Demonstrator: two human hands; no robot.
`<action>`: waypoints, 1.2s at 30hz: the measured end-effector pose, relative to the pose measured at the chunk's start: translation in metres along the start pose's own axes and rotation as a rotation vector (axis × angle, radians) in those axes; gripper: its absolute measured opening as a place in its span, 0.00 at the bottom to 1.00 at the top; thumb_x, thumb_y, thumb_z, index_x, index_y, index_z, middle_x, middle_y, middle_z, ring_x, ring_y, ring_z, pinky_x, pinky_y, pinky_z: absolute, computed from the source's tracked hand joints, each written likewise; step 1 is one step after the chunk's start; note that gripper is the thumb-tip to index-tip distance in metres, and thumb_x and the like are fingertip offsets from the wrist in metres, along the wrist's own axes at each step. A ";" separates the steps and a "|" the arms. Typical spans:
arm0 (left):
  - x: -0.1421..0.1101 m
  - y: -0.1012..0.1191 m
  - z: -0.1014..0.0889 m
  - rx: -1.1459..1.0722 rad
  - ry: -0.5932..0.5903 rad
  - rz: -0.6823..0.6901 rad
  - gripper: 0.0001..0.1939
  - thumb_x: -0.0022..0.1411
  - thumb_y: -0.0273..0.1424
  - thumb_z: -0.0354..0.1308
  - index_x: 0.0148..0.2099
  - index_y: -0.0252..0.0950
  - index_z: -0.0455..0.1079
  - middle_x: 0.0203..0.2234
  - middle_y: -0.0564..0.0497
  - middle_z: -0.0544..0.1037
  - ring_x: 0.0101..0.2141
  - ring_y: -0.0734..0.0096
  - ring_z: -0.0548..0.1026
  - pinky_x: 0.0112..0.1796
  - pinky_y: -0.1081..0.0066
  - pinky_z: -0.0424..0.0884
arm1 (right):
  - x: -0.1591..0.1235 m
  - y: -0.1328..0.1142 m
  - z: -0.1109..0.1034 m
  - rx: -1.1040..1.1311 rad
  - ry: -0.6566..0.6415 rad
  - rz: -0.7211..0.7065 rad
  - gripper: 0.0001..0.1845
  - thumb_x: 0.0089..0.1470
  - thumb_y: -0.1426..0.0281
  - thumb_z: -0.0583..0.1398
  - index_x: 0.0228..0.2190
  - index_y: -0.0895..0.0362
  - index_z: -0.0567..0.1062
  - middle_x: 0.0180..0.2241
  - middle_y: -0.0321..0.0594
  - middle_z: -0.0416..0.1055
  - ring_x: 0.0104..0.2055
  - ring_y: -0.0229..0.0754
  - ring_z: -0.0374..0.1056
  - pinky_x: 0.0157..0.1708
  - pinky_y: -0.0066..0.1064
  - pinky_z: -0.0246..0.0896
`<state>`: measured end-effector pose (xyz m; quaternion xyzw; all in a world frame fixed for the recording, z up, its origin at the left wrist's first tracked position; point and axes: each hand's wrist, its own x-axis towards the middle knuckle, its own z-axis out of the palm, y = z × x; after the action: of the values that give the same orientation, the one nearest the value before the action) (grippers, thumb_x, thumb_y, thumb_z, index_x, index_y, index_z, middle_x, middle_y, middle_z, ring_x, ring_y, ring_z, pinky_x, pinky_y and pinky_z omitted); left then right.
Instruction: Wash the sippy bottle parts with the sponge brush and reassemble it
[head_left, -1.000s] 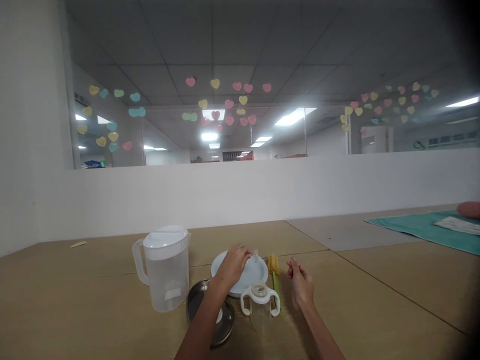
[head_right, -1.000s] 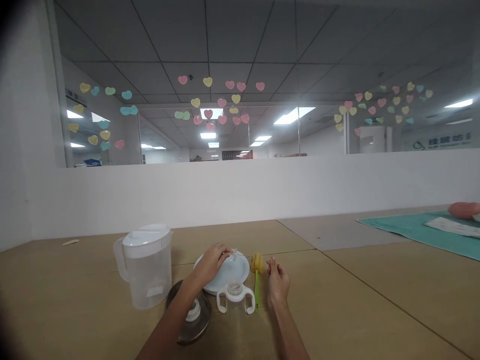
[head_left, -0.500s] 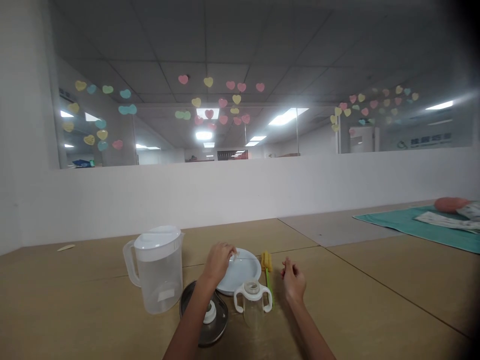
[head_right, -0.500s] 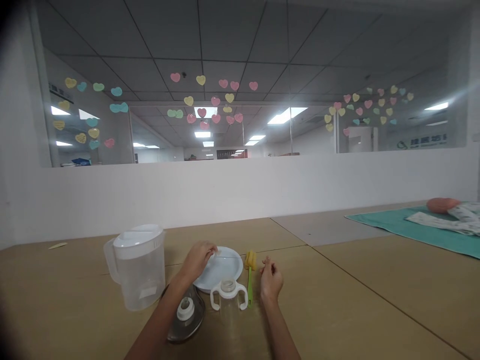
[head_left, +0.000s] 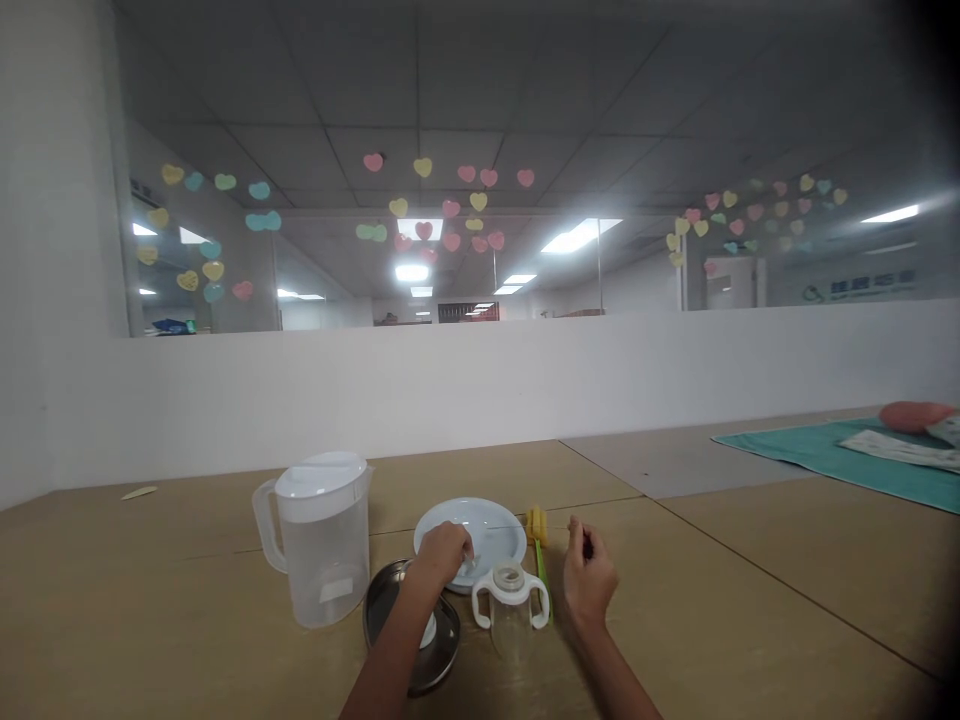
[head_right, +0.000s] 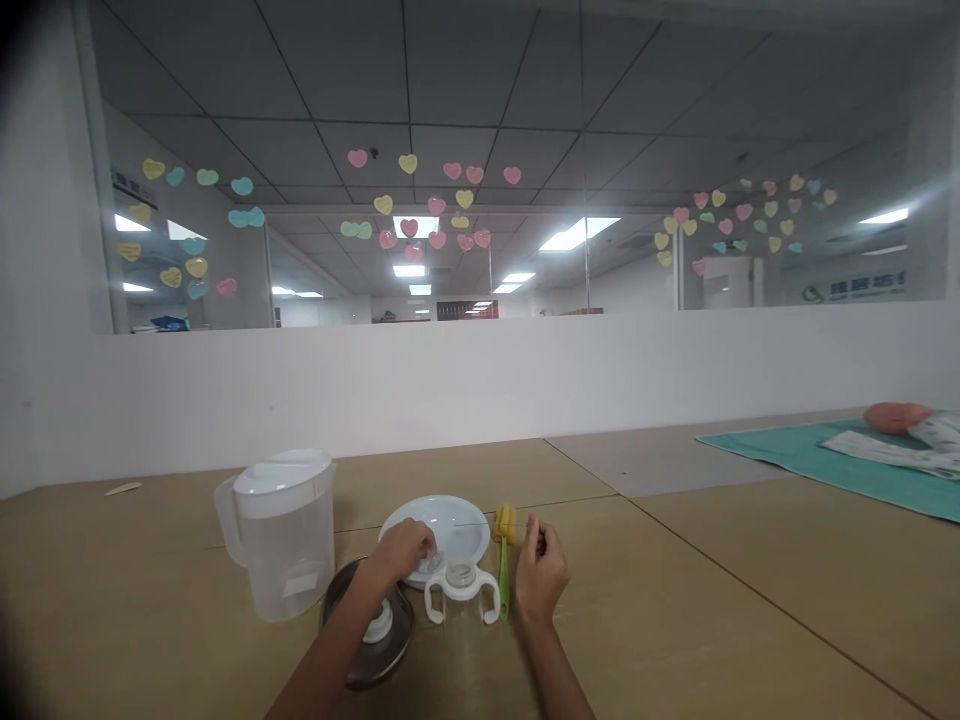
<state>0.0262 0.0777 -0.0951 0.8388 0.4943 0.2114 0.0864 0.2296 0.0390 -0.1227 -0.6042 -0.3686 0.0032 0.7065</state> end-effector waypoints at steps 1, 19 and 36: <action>0.000 0.000 0.002 -0.041 -0.010 0.008 0.12 0.49 0.19 0.51 0.30 0.34 0.75 0.28 0.45 0.77 0.34 0.62 0.73 0.38 0.66 0.65 | -0.001 0.000 0.000 -0.015 -0.011 -0.027 0.34 0.49 0.43 0.45 0.28 0.59 0.72 0.29 0.47 0.73 0.30 0.43 0.64 0.32 0.31 0.55; -0.003 0.045 -0.064 -1.005 0.149 0.243 0.22 0.58 0.44 0.52 0.43 0.30 0.68 0.37 0.43 0.77 0.30 0.73 0.70 0.35 0.71 0.65 | -0.005 0.004 0.003 -0.159 -0.171 -0.054 0.33 0.50 0.45 0.43 0.27 0.57 0.74 0.27 0.46 0.74 0.27 0.43 0.65 0.27 0.30 0.52; -0.017 0.063 -0.075 -1.020 -0.040 0.242 0.22 0.55 0.44 0.55 0.44 0.30 0.70 0.33 0.44 0.77 0.28 0.75 0.69 0.34 0.71 0.63 | -0.004 0.008 0.005 -0.175 -0.248 -0.052 0.33 0.50 0.44 0.43 0.27 0.57 0.73 0.26 0.44 0.73 0.27 0.43 0.66 0.26 0.29 0.52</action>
<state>0.0359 0.0274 -0.0103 0.7451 0.2261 0.4177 0.4683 0.2274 0.0439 -0.1320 -0.6486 -0.4673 0.0272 0.6001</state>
